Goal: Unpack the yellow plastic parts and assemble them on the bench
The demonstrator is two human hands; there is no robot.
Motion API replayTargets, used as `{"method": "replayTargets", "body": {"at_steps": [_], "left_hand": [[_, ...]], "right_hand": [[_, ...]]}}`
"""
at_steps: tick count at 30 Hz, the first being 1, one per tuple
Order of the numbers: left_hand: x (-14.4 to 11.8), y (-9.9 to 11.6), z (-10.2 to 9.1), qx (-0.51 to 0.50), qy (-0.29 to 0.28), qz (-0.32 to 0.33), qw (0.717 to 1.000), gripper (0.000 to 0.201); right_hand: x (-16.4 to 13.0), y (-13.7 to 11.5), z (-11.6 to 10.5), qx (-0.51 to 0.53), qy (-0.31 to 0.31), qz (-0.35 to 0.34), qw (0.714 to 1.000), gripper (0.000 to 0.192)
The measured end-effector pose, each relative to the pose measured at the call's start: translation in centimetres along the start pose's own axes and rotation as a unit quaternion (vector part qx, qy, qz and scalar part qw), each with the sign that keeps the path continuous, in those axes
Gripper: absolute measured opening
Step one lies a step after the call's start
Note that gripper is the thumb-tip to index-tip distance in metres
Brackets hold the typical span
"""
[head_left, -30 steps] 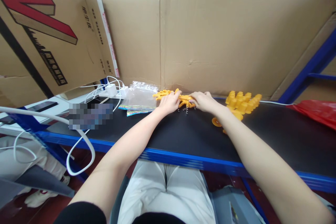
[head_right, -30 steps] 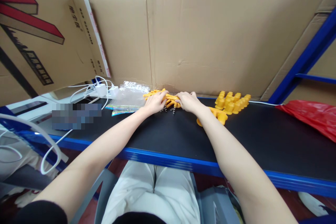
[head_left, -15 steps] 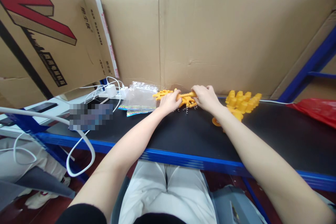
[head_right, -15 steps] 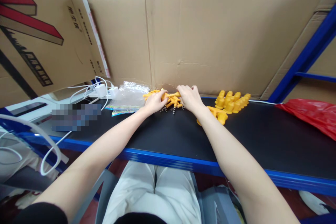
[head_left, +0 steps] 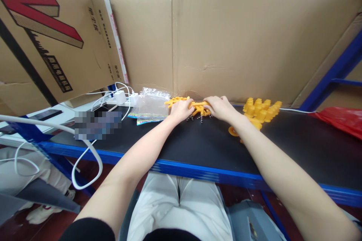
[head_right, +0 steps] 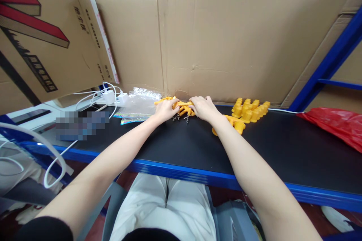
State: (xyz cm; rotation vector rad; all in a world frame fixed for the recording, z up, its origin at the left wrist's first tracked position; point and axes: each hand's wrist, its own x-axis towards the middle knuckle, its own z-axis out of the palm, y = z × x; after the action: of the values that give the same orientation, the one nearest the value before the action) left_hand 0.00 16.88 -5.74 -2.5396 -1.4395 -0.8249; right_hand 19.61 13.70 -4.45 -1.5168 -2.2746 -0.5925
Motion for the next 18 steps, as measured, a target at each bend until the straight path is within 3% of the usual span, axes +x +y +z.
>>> {"method": "replayTargets", "body": {"at_steps": [4,12,18], "left_hand": [[0.0,0.1,0.2,0.001,-0.007,0.003,1.0,0.036],[0.0,0.4,0.1,0.006,-0.003,0.009,1.0,0.034],[0.2,0.3,0.3,-0.002,0.006,0.007,1.0,0.031]], "right_hand": [[0.0,0.0,-0.1,-0.009,-0.021,0.003,1.0,0.025],[0.0,-0.5,-1.0,-0.008,0.028,-0.007,1.0,0.016],[0.0,-1.1,-1.2,0.0,0.014,0.004,1.0,0.019]]}}
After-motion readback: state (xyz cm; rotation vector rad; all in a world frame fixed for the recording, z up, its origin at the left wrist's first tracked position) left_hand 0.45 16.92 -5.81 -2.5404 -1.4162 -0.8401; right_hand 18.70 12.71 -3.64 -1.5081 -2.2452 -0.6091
